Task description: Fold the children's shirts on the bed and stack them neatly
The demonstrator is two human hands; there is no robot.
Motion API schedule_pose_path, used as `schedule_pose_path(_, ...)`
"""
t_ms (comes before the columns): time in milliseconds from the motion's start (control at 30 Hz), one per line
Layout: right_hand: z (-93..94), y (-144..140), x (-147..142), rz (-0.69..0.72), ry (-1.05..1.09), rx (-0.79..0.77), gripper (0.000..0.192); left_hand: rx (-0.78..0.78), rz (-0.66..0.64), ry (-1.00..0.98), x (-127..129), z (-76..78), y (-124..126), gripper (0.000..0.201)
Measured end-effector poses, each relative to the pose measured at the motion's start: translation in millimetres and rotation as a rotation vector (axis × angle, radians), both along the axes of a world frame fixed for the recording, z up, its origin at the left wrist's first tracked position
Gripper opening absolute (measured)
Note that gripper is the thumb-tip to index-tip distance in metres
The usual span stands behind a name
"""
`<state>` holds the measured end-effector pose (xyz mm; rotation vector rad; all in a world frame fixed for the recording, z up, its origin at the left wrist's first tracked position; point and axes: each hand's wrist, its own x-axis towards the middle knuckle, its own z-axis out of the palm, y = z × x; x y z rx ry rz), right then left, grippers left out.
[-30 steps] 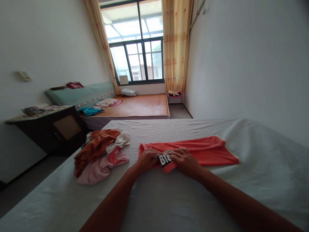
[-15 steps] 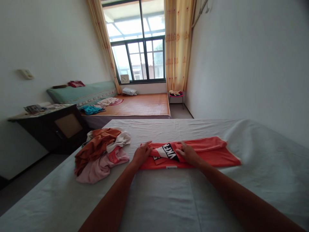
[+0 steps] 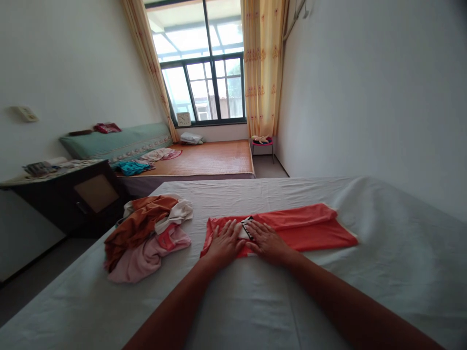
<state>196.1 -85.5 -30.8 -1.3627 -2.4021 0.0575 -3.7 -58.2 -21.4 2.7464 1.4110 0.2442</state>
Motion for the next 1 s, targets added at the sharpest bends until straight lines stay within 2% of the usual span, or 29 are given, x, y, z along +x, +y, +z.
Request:
schedule_pose_path(167, -1.9, 11, 36, -0.153, -0.014, -0.061, 0.06, -0.026, 0.053, 0.032, -1, 8.0, -2, 0.061)
schedule_pose_path(433, -4.8, 24, 135, -0.63, -0.091, -0.163, 0.062, -0.031, 0.059, 0.061, 1, 8.8, 0, 0.058)
schedule_pose_path(567, -4.7, 25, 174, -0.808, -0.118, -0.096, 0.051, -0.047, 0.069, 0.084, 2, 12.1, -1, 0.059)
schedule_pose_path(767, 9.3, 16, 211, -0.999, -0.104, -0.001, 0.031, -0.045, 0.086, 0.105, 3, 12.8, -2, 0.059)
schedule_pose_path(867, 15.8, 8, 223, -1.123, -0.048, 0.059, 0.036, -0.045, 0.092, 0.112, 3, 12.0, -1, 0.059)
schedule_pose_path(1000, 23.7, 2, 237, -1.171, -0.011, -0.161, 0.054, -0.04, 0.091, 0.113, 3, 12.2, -2, 0.058)
